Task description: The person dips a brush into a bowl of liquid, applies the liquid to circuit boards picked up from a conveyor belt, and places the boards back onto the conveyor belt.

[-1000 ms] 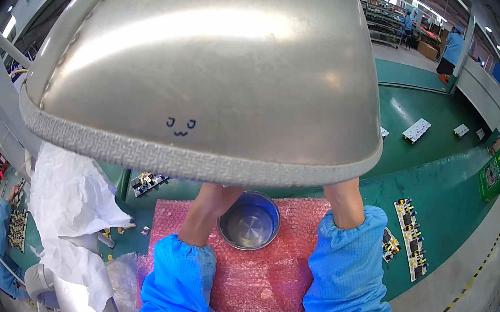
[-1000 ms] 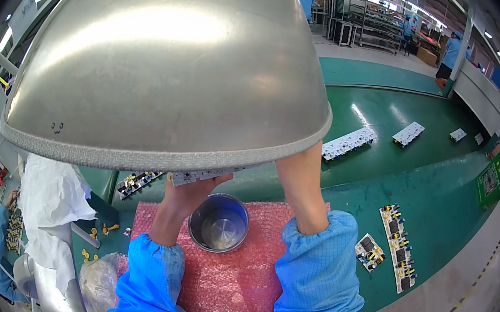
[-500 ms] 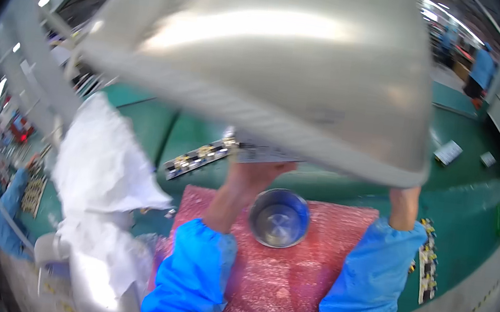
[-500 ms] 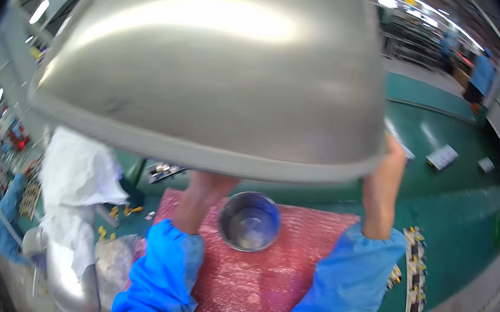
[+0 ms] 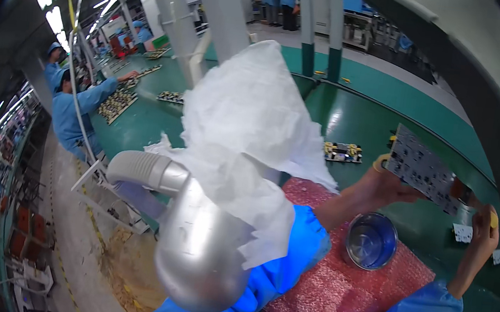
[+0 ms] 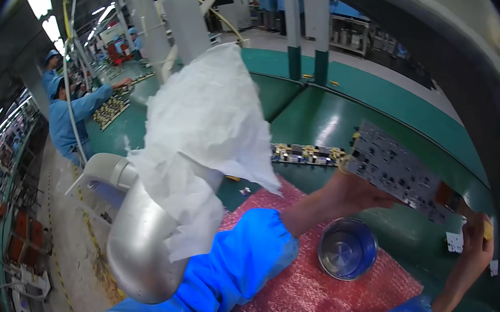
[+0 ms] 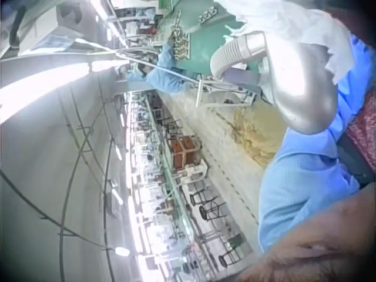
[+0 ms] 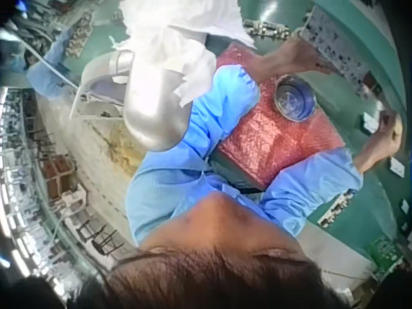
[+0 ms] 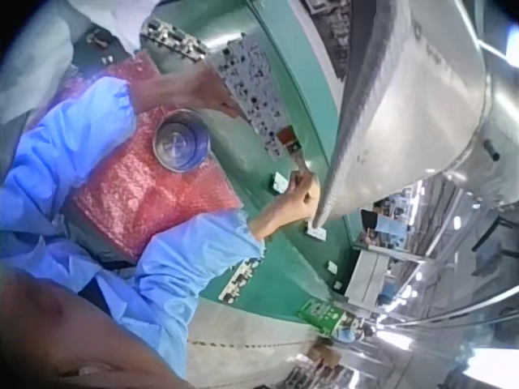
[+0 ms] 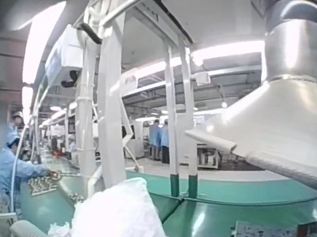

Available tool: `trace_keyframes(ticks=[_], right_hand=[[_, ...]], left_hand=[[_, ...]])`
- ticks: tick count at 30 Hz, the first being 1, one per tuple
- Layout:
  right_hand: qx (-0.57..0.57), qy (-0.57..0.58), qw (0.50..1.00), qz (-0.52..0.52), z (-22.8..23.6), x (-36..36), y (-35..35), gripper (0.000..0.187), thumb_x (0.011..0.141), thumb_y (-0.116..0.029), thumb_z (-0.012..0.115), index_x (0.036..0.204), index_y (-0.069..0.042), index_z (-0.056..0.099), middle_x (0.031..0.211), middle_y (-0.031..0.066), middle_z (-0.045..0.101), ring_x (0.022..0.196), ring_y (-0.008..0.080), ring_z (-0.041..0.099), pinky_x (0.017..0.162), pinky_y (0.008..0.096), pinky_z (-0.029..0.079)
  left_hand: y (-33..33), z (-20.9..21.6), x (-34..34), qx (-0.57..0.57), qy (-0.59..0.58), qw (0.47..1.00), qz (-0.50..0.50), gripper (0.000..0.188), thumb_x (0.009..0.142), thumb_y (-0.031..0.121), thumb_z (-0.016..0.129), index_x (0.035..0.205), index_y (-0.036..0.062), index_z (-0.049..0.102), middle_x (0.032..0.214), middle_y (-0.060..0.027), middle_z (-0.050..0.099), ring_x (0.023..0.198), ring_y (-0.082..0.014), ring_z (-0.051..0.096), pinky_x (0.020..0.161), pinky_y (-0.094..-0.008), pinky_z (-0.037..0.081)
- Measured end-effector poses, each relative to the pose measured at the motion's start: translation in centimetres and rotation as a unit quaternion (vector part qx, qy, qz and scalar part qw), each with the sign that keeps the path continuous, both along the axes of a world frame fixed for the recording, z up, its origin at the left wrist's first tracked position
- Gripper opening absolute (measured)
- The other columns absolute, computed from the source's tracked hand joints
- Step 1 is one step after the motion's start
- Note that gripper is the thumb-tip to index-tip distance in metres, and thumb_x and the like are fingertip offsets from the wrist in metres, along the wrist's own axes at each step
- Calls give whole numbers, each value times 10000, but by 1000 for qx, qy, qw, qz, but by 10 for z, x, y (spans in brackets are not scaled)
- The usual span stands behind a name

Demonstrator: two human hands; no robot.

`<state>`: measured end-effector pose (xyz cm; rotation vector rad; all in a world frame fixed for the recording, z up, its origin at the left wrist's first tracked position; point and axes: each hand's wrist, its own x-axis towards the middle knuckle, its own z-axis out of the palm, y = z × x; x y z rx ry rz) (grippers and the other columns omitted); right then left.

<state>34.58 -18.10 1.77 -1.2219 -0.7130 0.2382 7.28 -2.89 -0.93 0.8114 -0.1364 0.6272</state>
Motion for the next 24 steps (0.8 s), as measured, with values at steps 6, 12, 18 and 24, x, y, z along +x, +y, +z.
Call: trace_keyframes(ticks=[6, 12, 18, 24], right_hand=[[5, -72, 997, -31, -19, 42, -4, 375, 911, -239, 612, 1167, 33, 581, 1051, 62, 585, 975, 117, 576, 867, 224, 470], [20, -38, 999, 30, -26, 40, 3, 392, 911, -216, 606, 1209, 33, 551, 1136, 84, 556, 1056, 139, 551, 919, 235, 455], [-20, -57, 998, -22, -16, 34, -8, 418, 908, -245, 613, 1220, 26, 548, 1121, 78, 570, 1061, 140, 556, 934, 239, 440], [3, -201, 976, -89, -2, 25, -15, 357, 936, -203, 559, 1194, 43, 575, 1194, 97, 594, 1073, 146, 571, 929, 272, 454]], left_hand=[[8, -7, 3, 21, -23, 999, 12, 741, 845, 646, 422, 1326, 83, 427, 1288, -145, 516, 1150, -343, 516, 905, -369, 418], [4, -2, -1, 2, -32, 999, -8, 702, 855, 614, 425, 1309, 78, 441, 1274, -158, 523, 1125, -345, 529, 891, -377, 422], [11, -4, -4, 38, -60, 997, -8, 679, 864, 596, 419, 1304, 80, 443, 1284, -153, 514, 1115, -349, 532, 879, -374, 423], [10, 4, -6, -10, -36, 999, 15, 666, 865, 600, 411, 1295, 93, 456, 1299, -128, 506, 1124, -346, 524, 885, -375, 413]])
